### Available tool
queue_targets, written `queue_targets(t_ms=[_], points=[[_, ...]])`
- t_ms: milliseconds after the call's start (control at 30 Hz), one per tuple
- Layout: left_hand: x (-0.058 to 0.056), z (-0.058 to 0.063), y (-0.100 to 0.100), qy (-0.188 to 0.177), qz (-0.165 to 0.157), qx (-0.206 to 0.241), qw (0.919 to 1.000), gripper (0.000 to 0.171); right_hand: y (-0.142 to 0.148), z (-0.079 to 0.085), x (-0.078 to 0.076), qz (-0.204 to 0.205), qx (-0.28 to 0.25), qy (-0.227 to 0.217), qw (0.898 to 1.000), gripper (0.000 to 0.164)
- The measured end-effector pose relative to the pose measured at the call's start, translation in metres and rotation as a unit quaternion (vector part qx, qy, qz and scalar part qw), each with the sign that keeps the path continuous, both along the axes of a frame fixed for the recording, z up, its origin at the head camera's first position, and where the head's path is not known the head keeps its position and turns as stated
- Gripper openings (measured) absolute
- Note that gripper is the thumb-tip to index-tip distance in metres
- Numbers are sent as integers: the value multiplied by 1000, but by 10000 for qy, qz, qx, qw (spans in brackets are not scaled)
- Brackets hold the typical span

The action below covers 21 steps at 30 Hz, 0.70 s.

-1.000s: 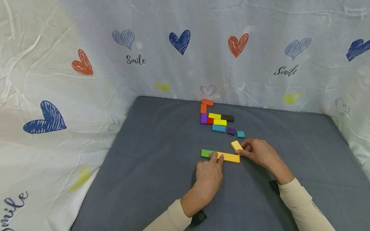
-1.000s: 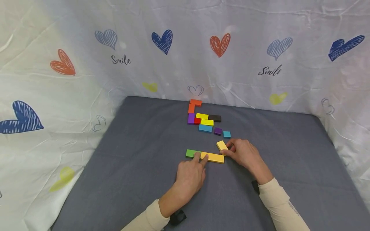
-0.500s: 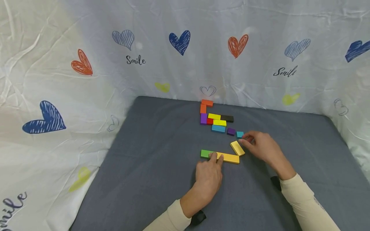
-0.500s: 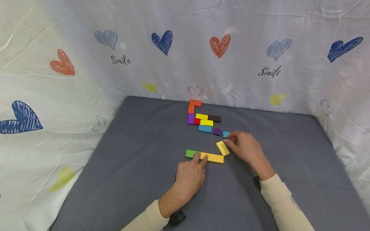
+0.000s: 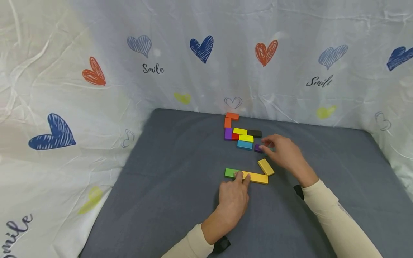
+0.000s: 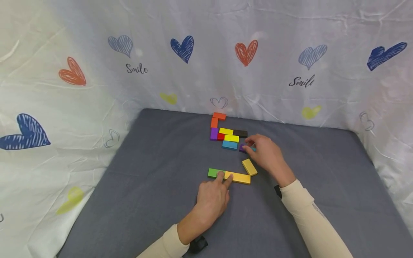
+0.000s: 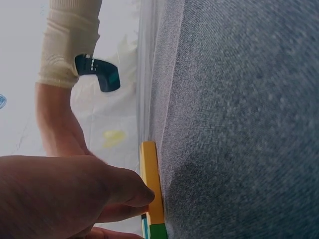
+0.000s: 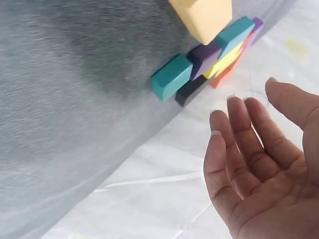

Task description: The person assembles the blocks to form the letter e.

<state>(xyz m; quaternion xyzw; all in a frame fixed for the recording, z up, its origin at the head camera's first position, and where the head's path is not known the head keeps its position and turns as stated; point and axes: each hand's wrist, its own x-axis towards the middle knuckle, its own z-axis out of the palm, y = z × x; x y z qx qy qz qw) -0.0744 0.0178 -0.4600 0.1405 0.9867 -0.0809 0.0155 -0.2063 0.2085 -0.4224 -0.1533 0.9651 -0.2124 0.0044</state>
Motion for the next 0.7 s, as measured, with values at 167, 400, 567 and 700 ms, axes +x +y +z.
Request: queue_targets(t_ms=[167,400,567,700], points=[[-1,0,-1,13,7,-1,10000,61,-19,-1,-14,180,166,-50,9997,36],[-1,0,-1,-80,30,-35,10000,62,-38,-12,-25,401,584,4,9975,37],[0,-1,1,-96,54,-66,9999,61,-45,-19,-27,352,709,44,9969,36],[-1,0,0,-125,65,-86,9999,61,-48,-24,-31,359,819,76,9960,37]])
